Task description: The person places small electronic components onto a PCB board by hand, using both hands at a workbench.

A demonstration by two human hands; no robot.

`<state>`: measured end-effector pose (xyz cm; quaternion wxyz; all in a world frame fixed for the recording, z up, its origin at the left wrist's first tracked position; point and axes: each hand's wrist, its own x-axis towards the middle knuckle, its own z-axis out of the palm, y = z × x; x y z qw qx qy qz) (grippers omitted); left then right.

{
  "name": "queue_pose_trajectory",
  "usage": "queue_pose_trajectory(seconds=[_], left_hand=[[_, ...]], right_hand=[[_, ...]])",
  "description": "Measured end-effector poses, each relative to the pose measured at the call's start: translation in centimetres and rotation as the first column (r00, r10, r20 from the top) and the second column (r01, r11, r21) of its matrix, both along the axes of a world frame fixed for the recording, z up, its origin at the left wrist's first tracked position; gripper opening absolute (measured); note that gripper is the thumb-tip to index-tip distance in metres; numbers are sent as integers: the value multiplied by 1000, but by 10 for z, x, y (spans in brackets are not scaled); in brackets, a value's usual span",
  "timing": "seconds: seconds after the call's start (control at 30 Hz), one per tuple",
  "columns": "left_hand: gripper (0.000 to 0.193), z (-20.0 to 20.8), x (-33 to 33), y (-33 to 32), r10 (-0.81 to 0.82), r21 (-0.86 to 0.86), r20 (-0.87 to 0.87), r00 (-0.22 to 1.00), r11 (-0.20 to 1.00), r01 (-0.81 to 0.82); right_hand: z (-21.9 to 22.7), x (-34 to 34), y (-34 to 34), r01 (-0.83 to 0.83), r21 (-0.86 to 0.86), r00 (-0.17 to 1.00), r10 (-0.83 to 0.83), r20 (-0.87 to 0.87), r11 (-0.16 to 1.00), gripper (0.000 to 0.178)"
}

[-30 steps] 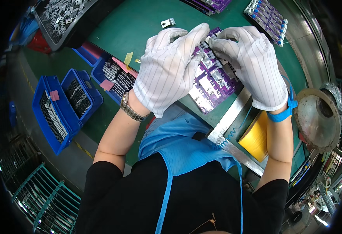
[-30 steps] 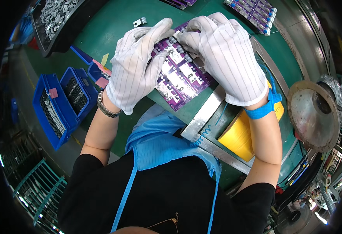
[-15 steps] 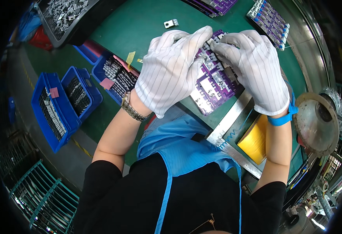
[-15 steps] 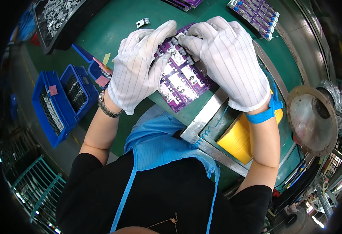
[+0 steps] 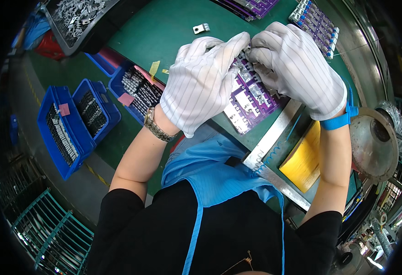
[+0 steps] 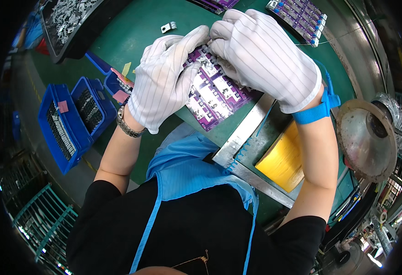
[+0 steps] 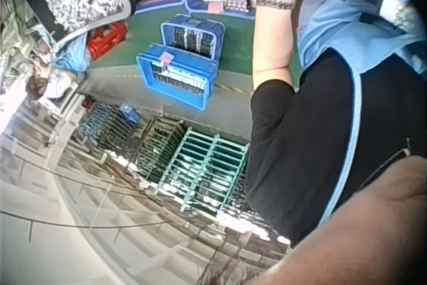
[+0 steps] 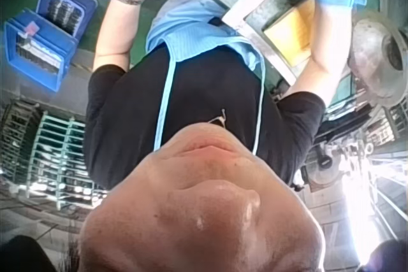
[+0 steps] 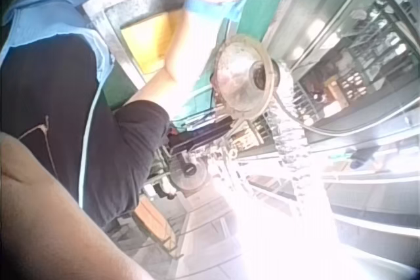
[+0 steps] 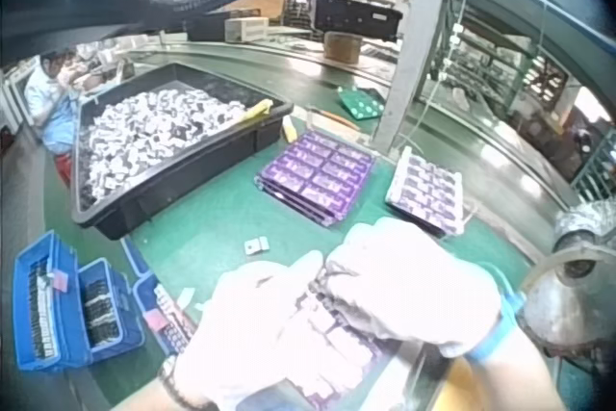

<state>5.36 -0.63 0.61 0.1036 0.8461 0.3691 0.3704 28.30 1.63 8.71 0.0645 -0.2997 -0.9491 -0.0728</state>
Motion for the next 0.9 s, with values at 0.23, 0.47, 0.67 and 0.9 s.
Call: queue_pose_trajectory(seconds=[0.23,0.47,0.67,0.9], left_hand=[[68,-5,2,5,2,103,22,1000,995,-4],[67,-1,-1,0,1,41,12,1000,999,-1],[68,0,1,3,-4,27,36,999,1000,3],[68,2,0,1,-12,20,15,1000,1000,12]], right_hand=[[-2,1,6,-83,10,996,83,-16,996,33],[1,0,3,-45,1,999,45,-11,999,28],[0,17,3,129,-70,962,-142,-234,989,34],[-12,9,11,150,-81,974,-161,-161,985,32]])
